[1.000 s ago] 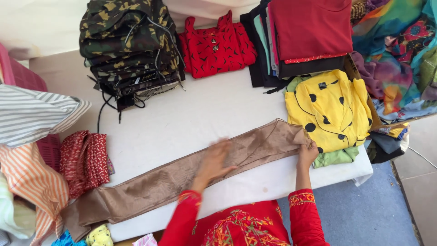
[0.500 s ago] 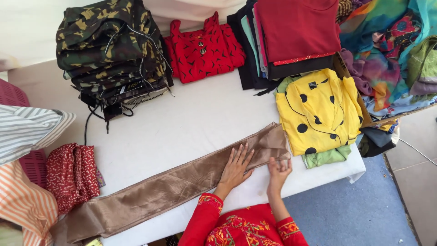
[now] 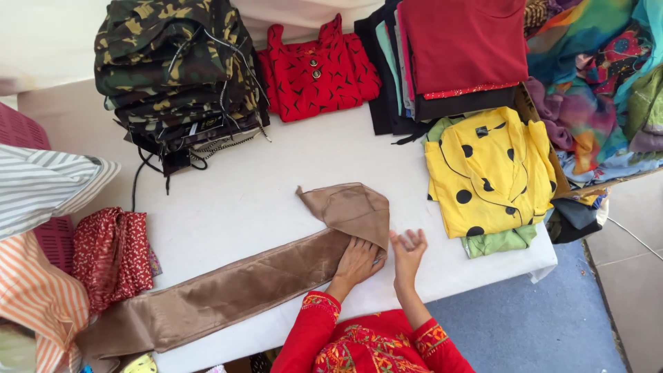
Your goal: The person folds a brown scarf on a white table, smoothing it out and folding it into a compact square before placing it aside. They then pick up a yellow and green patterned scarf, unfold it, and begin folding it in a similar manner. The workspace is surrounded by stacks of various folded garments.
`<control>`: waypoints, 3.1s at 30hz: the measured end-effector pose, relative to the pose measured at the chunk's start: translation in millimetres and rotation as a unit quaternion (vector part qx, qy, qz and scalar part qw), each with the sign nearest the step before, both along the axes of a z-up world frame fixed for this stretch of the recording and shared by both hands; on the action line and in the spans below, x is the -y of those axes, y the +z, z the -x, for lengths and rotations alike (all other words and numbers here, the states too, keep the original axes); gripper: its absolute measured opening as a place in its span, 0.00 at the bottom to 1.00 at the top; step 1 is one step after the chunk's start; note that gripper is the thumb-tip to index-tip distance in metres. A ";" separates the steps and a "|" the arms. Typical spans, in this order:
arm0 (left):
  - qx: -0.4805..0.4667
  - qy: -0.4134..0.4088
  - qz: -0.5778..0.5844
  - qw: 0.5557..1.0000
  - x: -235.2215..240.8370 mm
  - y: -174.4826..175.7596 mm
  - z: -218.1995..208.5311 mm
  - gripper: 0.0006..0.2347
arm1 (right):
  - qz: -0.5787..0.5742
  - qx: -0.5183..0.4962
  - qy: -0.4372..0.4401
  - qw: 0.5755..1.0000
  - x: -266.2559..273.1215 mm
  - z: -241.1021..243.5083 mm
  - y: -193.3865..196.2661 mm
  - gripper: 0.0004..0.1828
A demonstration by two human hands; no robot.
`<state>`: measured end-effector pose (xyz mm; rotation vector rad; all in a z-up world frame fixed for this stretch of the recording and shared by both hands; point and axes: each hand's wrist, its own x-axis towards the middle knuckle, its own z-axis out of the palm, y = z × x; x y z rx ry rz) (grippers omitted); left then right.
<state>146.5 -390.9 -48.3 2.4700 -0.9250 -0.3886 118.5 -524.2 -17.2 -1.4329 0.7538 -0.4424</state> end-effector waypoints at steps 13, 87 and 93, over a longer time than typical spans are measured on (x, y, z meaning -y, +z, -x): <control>0.145 -0.005 -0.026 0.989 -1.0 10.4 -2.8 0.30 | 0.322 -0.049 0.136 0.935 -20.8 -25.7 39.3 0.38; -0.030 0.686 0.356 0.634 -490.2 -15.7 142.5 0.13 | -0.424 0.110 0.062 0.897 199.1 -67.8 -40.0 0.23; 0.166 0.723 0.079 0.666 -403.5 73.1 118.8 0.15 | -0.412 0.126 0.054 0.901 185.6 -62.9 -11.6 0.23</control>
